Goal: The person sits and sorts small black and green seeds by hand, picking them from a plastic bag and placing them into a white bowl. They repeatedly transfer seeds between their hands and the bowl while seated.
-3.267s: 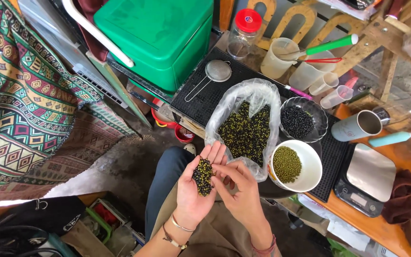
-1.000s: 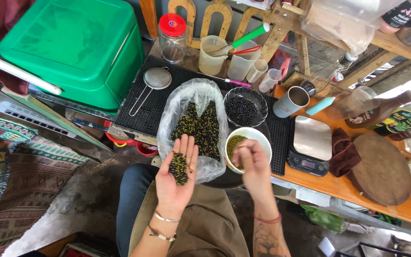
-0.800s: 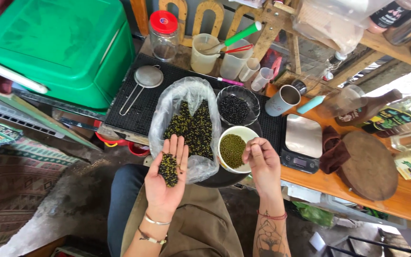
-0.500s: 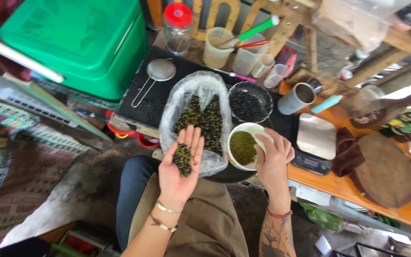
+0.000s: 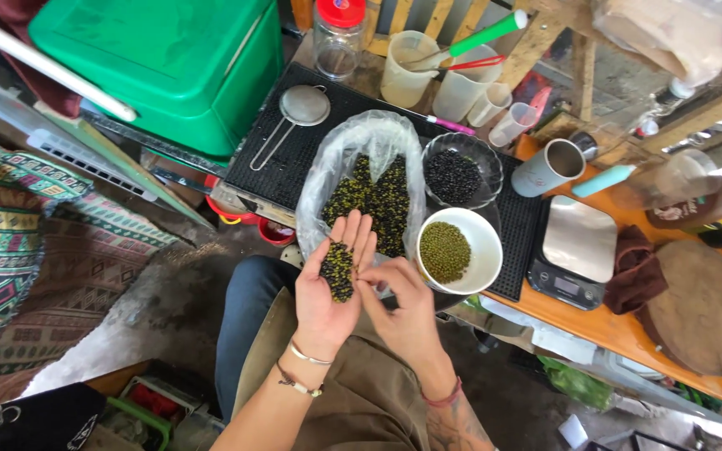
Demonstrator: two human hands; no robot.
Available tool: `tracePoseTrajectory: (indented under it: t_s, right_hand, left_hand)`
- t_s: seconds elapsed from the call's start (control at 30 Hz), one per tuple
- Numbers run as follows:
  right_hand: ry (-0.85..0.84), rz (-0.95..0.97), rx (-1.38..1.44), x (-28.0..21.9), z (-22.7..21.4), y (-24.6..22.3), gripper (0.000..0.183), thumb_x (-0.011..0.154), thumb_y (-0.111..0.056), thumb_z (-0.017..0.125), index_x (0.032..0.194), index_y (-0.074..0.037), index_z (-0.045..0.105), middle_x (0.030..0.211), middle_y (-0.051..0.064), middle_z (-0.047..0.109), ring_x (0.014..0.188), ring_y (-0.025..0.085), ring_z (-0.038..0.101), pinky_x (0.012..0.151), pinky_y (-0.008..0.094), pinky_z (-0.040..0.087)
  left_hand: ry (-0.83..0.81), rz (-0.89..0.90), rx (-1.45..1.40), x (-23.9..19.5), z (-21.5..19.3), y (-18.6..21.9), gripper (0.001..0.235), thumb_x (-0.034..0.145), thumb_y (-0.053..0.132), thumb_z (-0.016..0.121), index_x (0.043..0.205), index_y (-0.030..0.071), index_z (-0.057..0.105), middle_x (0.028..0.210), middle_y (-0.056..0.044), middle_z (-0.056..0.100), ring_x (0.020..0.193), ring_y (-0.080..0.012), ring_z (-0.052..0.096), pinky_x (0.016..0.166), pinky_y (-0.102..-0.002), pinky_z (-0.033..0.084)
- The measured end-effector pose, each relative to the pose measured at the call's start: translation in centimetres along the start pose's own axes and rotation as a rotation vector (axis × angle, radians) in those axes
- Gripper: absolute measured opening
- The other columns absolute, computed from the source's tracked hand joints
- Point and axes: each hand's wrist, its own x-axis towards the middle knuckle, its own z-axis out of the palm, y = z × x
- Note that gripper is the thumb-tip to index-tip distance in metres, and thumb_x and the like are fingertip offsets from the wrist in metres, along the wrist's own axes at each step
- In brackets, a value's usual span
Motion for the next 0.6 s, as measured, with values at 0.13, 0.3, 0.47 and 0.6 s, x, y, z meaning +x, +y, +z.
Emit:
tracePoseTrajectory:
  t_s: [0.13,0.3,0.47,0.6]
  right_hand:
    - [-0.010,-0.046,-0.064,0.8,-1.1,0.6,0.012,0.087,-0.004,0.075,0.095,-0.012,0.075,0.083,0.003,0.065,0.074,0.021,0.066,0.071,0.033,0.056]
    - [0.339,-0.112,-0.332,5.2,-6.5,2.2,0.013,0.096,0.002,0.071,0.103,-0.008,0.073,0.095,0.008,0.067,0.080,0.022,0.063,0.077,0.035,0.052]
    - [0.146,-0.077,-0.307,6.4,-5.7,1.9,0.019,0.092,0.012,0.068,0.106,0.001,0.075,0.096,0.017,0.067,0.082,0.030,0.067,0.074,0.038,0.057]
    - [0.063,0.301,0.378,2.0,-0.2,0.1,0.030,0.105,-0.014,0.050,0.131,-0.003,0.063,0.120,0.021,0.068,0.109,0.031,0.069,0.092,0.043,0.060]
  left_hand:
    - [0.013,-0.010,-0.029,-0.1,-0.2,0.2,0.042,0.098,0.010,0.044,0.135,-0.004,0.057,0.147,-0.023,0.052,0.142,-0.0370,0.045,0.124,-0.049,0.032]
    - [-0.032,-0.026,-0.094,-0.2,-0.3,0.7,0.044,0.100,0.010,0.042,0.140,-0.005,0.053,0.149,-0.024,0.048,0.142,-0.0378,0.043,0.124,-0.049,0.033]
    - [-0.055,-0.022,-0.066,-0.3,0.3,0.6,0.043,0.100,0.010,0.042,0.139,-0.005,0.053,0.149,-0.025,0.047,0.142,-0.0391,0.042,0.125,-0.050,0.031]
    - [-0.079,-0.024,-0.117,-0.1,0.4,0.1,0.044,0.099,0.010,0.044,0.139,-0.006,0.052,0.150,-0.026,0.045,0.144,-0.0395,0.040,0.125,-0.052,0.030]
